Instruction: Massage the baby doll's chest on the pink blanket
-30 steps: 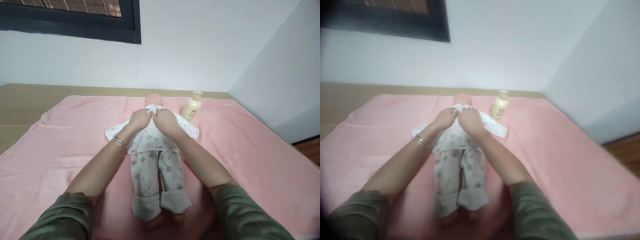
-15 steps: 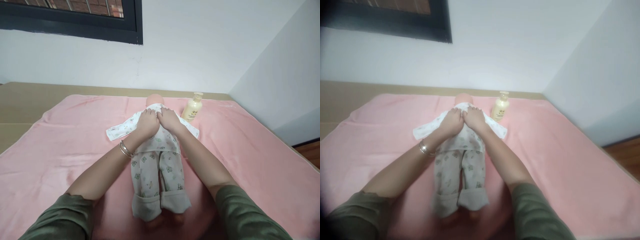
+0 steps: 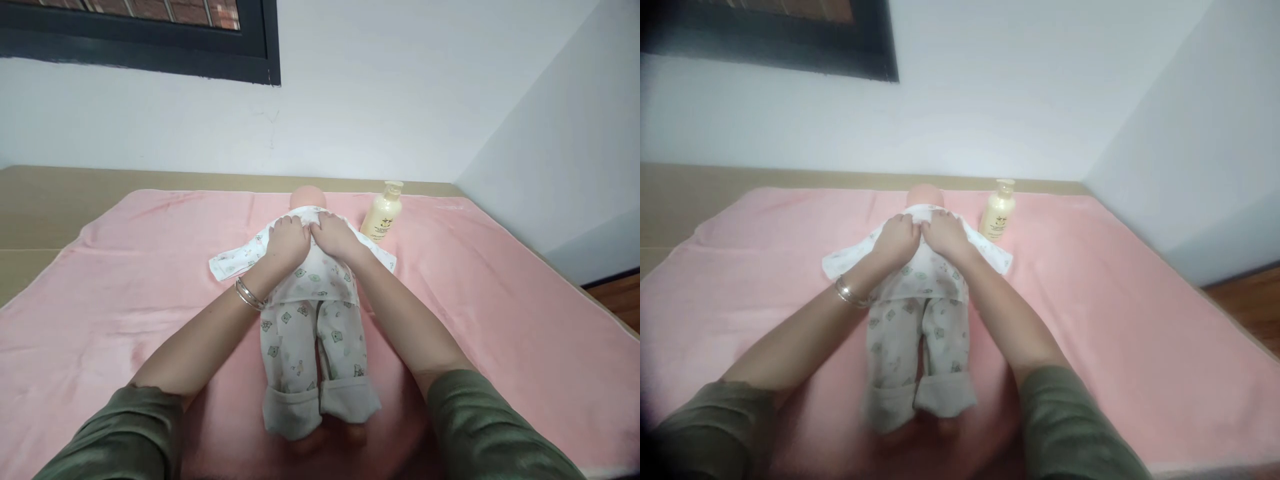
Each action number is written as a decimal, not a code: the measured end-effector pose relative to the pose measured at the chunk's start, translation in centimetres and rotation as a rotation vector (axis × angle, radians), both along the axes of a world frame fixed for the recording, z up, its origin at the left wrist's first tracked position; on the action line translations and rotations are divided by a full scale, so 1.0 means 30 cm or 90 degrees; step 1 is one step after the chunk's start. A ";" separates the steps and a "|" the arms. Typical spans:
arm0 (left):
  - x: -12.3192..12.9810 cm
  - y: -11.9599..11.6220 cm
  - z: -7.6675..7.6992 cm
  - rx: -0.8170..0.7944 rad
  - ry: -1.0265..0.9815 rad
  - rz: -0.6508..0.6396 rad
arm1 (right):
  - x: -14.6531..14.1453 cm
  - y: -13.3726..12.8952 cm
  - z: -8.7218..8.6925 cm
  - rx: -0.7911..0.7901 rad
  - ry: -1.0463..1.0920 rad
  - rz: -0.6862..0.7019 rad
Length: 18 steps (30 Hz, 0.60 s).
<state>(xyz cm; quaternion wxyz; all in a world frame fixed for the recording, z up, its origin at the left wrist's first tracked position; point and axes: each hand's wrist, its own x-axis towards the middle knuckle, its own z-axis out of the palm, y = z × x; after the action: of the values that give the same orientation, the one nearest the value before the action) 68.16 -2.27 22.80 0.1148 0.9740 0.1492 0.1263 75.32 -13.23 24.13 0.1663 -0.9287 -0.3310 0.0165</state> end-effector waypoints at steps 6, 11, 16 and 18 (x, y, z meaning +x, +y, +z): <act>-0.023 -0.042 0.012 0.035 -0.028 -0.028 | 0.050 -0.014 -0.014 0.010 0.035 -0.042; 0.024 0.045 0.003 -0.089 0.005 -0.006 | -0.095 0.025 0.005 -0.082 -0.092 -0.021; 0.046 0.094 -0.009 -0.162 0.019 0.053 | -0.134 0.044 -0.004 -0.068 -0.146 0.059; 0.036 0.081 -0.005 -0.153 0.024 0.056 | -0.086 0.037 -0.010 -0.024 -0.109 0.050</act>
<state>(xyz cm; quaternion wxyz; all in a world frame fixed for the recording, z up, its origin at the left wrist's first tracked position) 69.24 0.15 22.66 0.2221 0.9479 0.2081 0.0944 72.73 -12.13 23.82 0.1192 -0.9161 -0.3796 -0.0506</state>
